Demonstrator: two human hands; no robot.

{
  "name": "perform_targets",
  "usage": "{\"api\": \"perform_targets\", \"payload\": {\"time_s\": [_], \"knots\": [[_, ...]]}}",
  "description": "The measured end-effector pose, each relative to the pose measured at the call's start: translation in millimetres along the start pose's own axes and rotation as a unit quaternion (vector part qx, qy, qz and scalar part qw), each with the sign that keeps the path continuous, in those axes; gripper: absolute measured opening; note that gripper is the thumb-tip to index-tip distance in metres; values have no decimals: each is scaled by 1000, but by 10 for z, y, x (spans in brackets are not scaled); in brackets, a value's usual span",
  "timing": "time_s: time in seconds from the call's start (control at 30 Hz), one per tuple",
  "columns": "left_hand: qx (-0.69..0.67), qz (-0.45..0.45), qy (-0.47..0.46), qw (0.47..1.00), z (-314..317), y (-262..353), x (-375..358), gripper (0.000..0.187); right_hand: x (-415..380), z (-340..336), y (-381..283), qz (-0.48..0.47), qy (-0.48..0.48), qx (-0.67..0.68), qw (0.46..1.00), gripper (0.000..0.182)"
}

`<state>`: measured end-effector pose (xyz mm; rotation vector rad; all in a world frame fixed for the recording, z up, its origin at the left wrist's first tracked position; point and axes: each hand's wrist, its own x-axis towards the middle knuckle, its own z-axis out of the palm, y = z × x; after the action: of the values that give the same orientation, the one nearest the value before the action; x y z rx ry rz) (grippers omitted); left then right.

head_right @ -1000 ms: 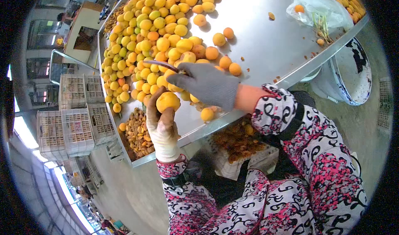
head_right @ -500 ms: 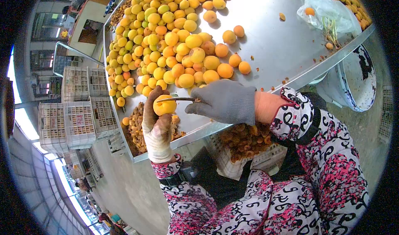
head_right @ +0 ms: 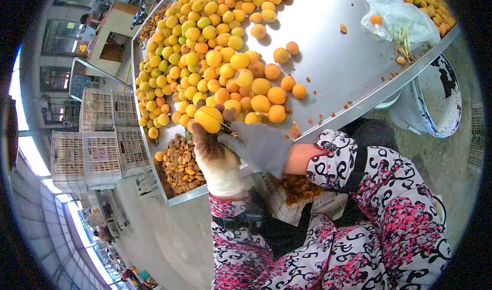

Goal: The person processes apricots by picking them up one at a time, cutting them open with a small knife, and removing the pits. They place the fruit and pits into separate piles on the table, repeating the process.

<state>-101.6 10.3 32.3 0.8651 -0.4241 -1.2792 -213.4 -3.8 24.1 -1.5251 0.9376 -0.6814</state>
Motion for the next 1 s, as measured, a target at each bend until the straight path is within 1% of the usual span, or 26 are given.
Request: {"api": "perform_targets", "payload": {"time_s": [0.07, 0.1, 0.13, 0.17, 0.2, 0.23, 0.27, 0.3, 0.37, 0.4, 0.43, 0.47, 0.5, 0.53, 0.6, 0.63, 0.67, 0.7, 0.73, 0.77, 0.83, 0.87, 0.9, 0.93, 0.97, 1.0], "knots": [[2, 0, -4, 1000, 14, -45, 1, 51, 39, 81, 96, -49, 59, -32, 996, 38], [4, 0, -4, 1000, 11, -49, 0, 50, 57, 79, 113, -51, 60, -32, 996, 38], [-21, -27, -29, 999, -2, -18, -10, 46, 86, 52, 135, -60, 60, -63, 994, 39], [-22, -26, -28, 999, -35, 21, 9, 46, 117, 13, 152, -70, 59, -95, 991, 39], [31, -18, -54, 998, -90, 67, 38, 46, 147, -70, 129, -70, 58, -95, 991, 39], [83, -11, -81, 993, -109, 114, 58, 45, 174, -192, 68, -80, 16, -108, 991, 39], [167, 29, -33, 985, -98, 152, 53, 41, 182, -262, 32, -89, -25, -120, 988, 40], [167, 27, -33, 985, -81, 166, 45, 41, 174, -264, 26, -87, -24, -119, 989, 40], [247, 110, -108, 957, -74, 156, 39, 37, 180, -249, 27, -86, -45, -126, 987, 40], [226, 69, -78, 968, -129, 89, 56, 56, 163, -170, 64, -83, -44, -125, 988, 40], [119, 38, -79, 989, -100, -9, 65, 53, 136, -43, 115, -94, 21, -97, 991, 40], [33, -5, -56, 998, -56, -84, 19, 51, 120, 28, 159, -106, 86, -68, 988, 40], [-53, -48, -32, 997, 36, -97, -19, 49, 122, 15, 154, -106, 86, -69, 988, 40], [-53, -48, -32, 997, -25, -108, 14, 49, 124, -7, 141, -98, 69, -64, 991, 40], [51, -60, -68, 995, -166, -87, 110, 47, 129, -82, 102, -90, 53, -60, 993, 40], [50, -60, -68, 995, -188, -50, 114, 47, 134, -149, 77, -78, 28, -66, 994, 39], [132, 7, -66, 989, -204, -7, 103, 48, 141, -196, 62, -66, 4, -73, 995, 39], [213, 73, -64, 972, -170, 54, 92, 49, 151, -217, 62, -65, 4, -74, 995, 39], [184, 56, -79, 978, -30, 168, 54, 54, 155, -224, 66, -78, 4, -93, 993, 38], [186, 54, -78, 978, -46, 161, 52, 54, 157, -217, 69, -90, 4, -112, 990, 38], [213, 82, -64, 971, -87, 145, 51, 59, 158, -128, 124, -106, 21, -93, 990, 37], [165, 72, -65, 982, -81, 98, 33, 55, 147, -86, 143, -122, 39, -76, 989, 37], [164, 72, -65, 982, -64, 50, 11, 55, 120, -46, 135, -122, 39, -76, 989, 37], [173, 57, -56, 982, -51, 6, -10, 41, 89, 3, 125, -102, 45, -100, 989, 38], [183, 43, -48, 981, -47, -11, -21, 35, 73, 36, 124, -82, 51, -124, 988, 38], [185, 43, -47, 981, -53, 0, -12, 35, 85, 44, 147, -70, 42, -139, 987, 38]]}}
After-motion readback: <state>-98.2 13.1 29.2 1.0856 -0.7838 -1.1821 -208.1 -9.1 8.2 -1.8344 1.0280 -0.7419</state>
